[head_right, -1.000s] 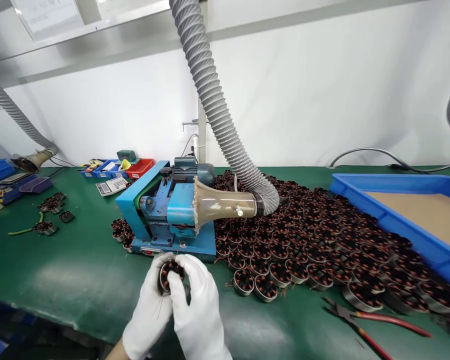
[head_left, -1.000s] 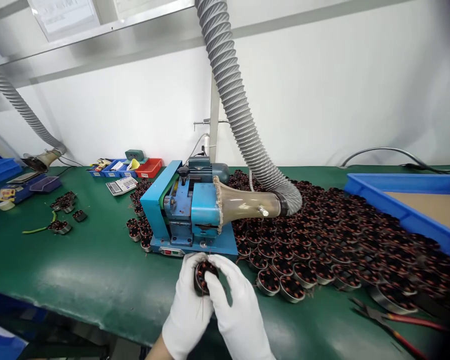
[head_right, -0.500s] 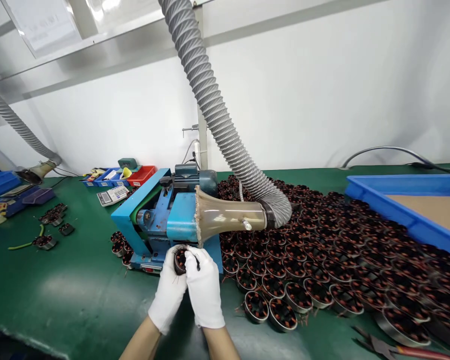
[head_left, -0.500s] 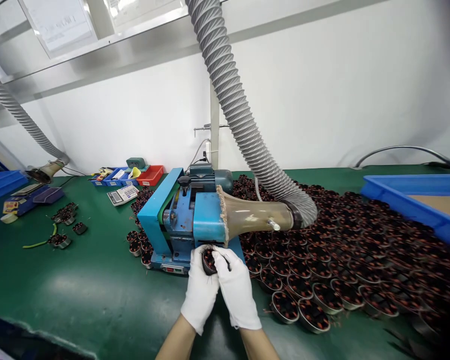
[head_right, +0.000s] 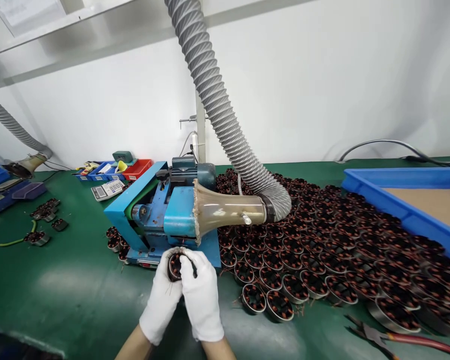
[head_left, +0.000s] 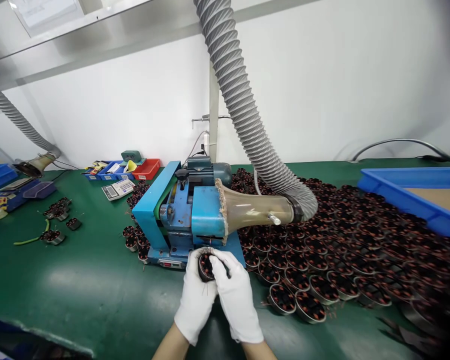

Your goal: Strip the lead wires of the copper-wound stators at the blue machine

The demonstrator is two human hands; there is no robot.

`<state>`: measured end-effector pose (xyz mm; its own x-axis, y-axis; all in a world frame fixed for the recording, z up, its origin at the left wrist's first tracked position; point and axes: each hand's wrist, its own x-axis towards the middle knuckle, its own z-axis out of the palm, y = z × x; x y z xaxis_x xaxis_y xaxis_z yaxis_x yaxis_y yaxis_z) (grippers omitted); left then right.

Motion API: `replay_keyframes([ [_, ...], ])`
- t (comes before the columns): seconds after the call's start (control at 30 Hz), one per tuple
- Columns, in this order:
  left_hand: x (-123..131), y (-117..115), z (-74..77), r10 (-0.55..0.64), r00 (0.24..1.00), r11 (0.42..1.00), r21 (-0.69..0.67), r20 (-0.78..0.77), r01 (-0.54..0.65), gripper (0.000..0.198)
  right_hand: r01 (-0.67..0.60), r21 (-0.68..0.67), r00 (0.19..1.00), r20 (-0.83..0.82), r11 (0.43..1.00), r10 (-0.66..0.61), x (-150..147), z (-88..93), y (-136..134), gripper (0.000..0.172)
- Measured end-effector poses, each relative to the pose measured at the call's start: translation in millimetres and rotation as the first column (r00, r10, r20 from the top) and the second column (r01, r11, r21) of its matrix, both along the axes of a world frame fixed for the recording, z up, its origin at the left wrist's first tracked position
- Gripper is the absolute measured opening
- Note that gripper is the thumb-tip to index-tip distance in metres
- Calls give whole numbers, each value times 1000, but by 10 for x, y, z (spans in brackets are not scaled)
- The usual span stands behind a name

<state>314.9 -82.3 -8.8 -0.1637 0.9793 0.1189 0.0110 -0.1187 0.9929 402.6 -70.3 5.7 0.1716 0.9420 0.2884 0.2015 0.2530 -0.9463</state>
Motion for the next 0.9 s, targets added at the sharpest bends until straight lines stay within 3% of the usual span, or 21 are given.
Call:
replay_keyframes([
  [0.13, 30, 206, 14, 29, 999, 999, 44, -21, -28, 32, 21, -7, 1000, -7, 1000, -21, -15, 33, 179, 20],
  [0.23, 66, 235, 37, 50, 998, 997, 60, -42, -47, 31, 30, 0, 1000, -10, 1000, -30, -8, 43, 183, 21],
  [0.37, 57, -3, 40, 22, 999, 1000, 12, -45, -21, 32, -11, 5, 1000, -13, 1000, 11, 47, 15, -37, 20],
  [0.5, -70, -329, 31, -36, 997, 999, 10, -72, 36, 51, -151, -75, 988, 9, 986, 152, 172, 48, -277, 19],
  [0.57, -137, -430, 77, -93, 979, 994, 31, -180, 100, 54, -185, -208, 982, -79, 960, 172, 243, 120, -314, 29],
  [0.63, -174, -483, 144, -124, 955, 990, 31, -268, 138, 50, -215, -271, 945, -299, 938, 130, 295, 204, -307, 37],
  [0.73, -168, -510, 220, -73, 968, 996, 37, -239, 84, 48, -296, -272, 775, -629, 916, 64, 300, 296, -300, 27],
  [0.8, -146, -513, 235, -65, 980, 997, 34, -186, 73, 50, -374, -292, 719, -690, 880, 76, 252, 318, -320, 30],
  [0.9, -113, -517, 200, -104, 983, 993, 46, -153, 112, 50, -359, -286, 790, -601, 888, 126, 161, 326, -336, 26],
])
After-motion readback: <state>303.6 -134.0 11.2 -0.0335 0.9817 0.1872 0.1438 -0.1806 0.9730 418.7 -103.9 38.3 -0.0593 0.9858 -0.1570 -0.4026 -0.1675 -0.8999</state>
